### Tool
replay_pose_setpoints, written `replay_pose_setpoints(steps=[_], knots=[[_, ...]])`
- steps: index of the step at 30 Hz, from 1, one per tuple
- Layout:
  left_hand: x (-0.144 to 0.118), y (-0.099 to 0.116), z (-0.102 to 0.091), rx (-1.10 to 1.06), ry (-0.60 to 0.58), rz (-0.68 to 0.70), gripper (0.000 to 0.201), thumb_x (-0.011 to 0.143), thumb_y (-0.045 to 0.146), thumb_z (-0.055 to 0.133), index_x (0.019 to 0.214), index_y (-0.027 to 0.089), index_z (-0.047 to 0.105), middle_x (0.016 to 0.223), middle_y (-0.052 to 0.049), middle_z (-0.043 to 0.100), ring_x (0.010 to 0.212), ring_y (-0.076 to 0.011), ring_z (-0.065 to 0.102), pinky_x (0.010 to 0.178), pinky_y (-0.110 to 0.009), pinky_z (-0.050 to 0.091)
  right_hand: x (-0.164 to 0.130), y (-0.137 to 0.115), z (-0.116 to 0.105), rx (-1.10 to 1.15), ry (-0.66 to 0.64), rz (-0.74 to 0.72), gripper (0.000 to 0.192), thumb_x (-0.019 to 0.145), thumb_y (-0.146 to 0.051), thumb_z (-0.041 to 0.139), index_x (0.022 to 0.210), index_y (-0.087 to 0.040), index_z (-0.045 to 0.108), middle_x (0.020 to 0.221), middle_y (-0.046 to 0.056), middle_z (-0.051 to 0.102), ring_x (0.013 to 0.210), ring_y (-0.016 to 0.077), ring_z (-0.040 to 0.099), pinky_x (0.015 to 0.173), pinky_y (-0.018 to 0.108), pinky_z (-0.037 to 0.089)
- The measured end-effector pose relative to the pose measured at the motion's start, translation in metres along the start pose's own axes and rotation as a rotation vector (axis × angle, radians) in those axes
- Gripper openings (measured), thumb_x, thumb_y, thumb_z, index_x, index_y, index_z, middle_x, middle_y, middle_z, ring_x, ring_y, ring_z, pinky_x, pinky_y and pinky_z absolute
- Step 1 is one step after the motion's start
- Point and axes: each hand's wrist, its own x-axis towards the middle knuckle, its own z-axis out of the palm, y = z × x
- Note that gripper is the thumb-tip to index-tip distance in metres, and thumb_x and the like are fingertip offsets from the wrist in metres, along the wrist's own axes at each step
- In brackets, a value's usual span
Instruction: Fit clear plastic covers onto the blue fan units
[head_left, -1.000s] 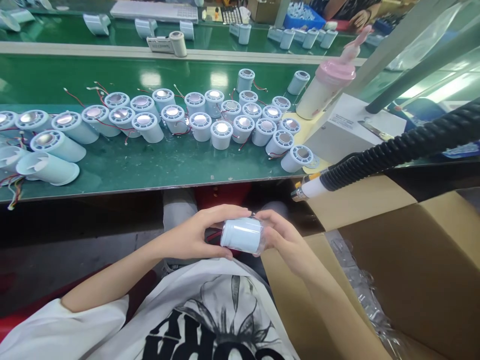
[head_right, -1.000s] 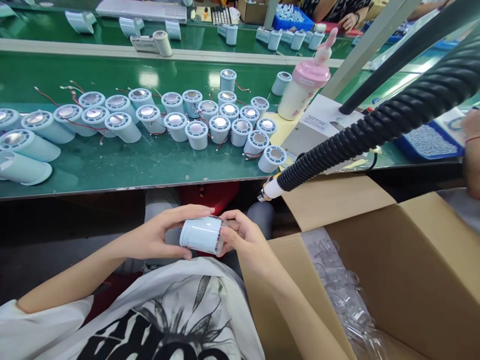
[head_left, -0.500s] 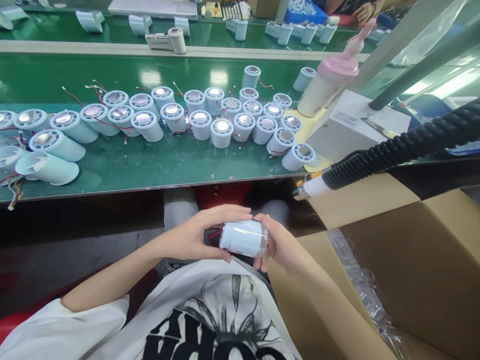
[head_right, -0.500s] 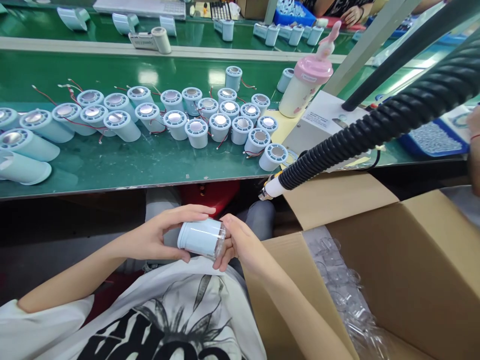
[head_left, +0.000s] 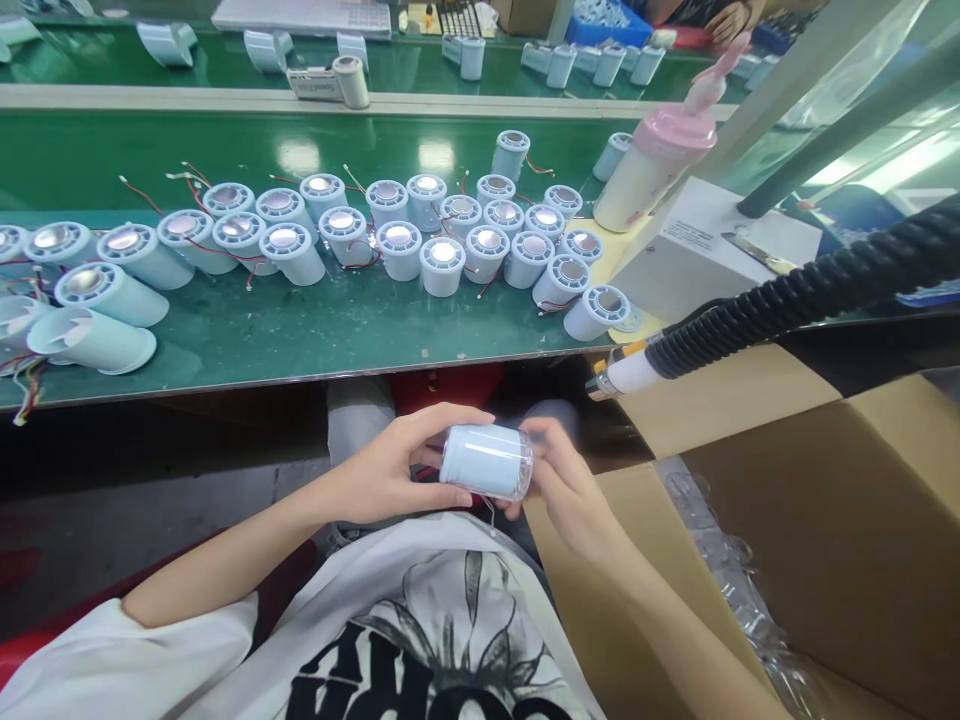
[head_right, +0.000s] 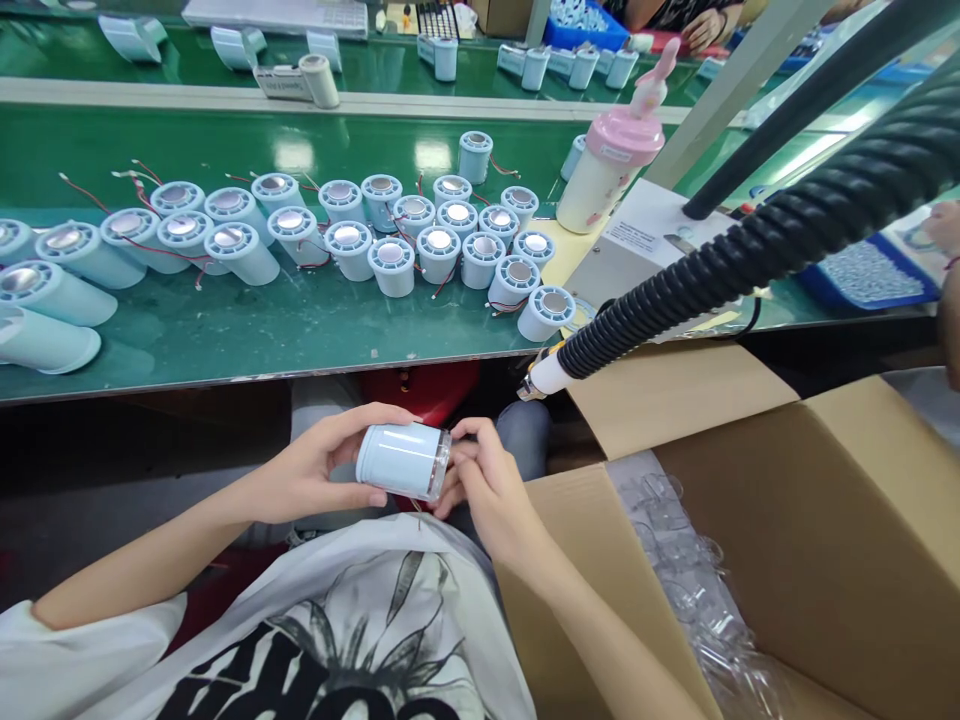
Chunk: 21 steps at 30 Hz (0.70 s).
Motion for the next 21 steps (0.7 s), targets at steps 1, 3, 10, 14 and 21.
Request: replay_pose_setpoints(steps=[1, 3, 10, 14, 21], knots=[[0.000, 0.002, 0.001, -0.043, 0.005, -0.045, 0.058, 0.076, 0.024, 0.072, 0.128, 0.026, 0.048, 0.126, -0.009, 0.055, 0.109, -0.0222, 0.059, 0.088, -0.034, 0.053, -0.001, 0.003, -0.002, -0.119, 0.049, -0.210, 0.023, 0.089, -0.026, 0.051, 0.110, -0.023, 0.043, 0.112, 0.011, 0.065, 0.085, 0.0185, 0.069, 0.068, 0.032, 0.059], [-0.001, 0.005, 0.002, -0.116, 0.008, -0.100, 0.058, 0.076, 0.026, 0.071, 0.129, 0.025, 0.047, 0.120, -0.008, 0.058, 0.102, -0.0214, 0.062, 0.083, -0.033, 0.054, -0.004, 0.007, -0.005, -0.360, 0.037, -0.589, 0.041, 0.084, -0.009, 0.054, 0.119, -0.028, 0.042, 0.145, 0.011, 0.041, 0.122, 0.0224, 0.053, 0.096, 0.044, 0.049], [0.002, 0.004, -0.005, -0.038, -0.085, -0.005, 0.072, 0.070, 0.023, 0.077, 0.135, 0.030, 0.046, 0.134, -0.009, 0.052, 0.114, -0.0254, 0.057, 0.091, -0.035, 0.052, -0.010, -0.003, -0.011, -0.151, -0.123, -0.373, 0.055, 0.080, -0.017, 0.070, 0.127, -0.036, 0.050, 0.132, 0.004, 0.056, 0.118, 0.0221, 0.056, 0.092, 0.036, 0.053], [0.003, 0.003, -0.007, -0.060, -0.102, -0.018, 0.069, 0.075, 0.019, 0.072, 0.137, 0.029, 0.044, 0.143, -0.009, 0.045, 0.124, -0.0263, 0.051, 0.100, -0.038, 0.047, -0.012, -0.005, -0.011, 0.133, -0.169, -0.099, 0.049, 0.079, -0.023, 0.070, 0.124, -0.034, 0.055, 0.106, 0.002, 0.069, 0.088, 0.0187, 0.068, 0.075, 0.031, 0.059], [0.010, -0.006, 0.002, -0.371, -0.136, -0.204, 0.072, 0.076, 0.016, 0.072, 0.140, 0.028, 0.040, 0.131, -0.008, 0.057, 0.113, -0.0228, 0.059, 0.092, -0.033, 0.051, -0.010, -0.003, -0.013, 0.030, -0.089, -0.015, 0.050, 0.074, -0.016, 0.070, 0.122, -0.026, 0.061, 0.082, 0.000, 0.070, 0.070, 0.0147, 0.066, 0.072, 0.028, 0.055]])
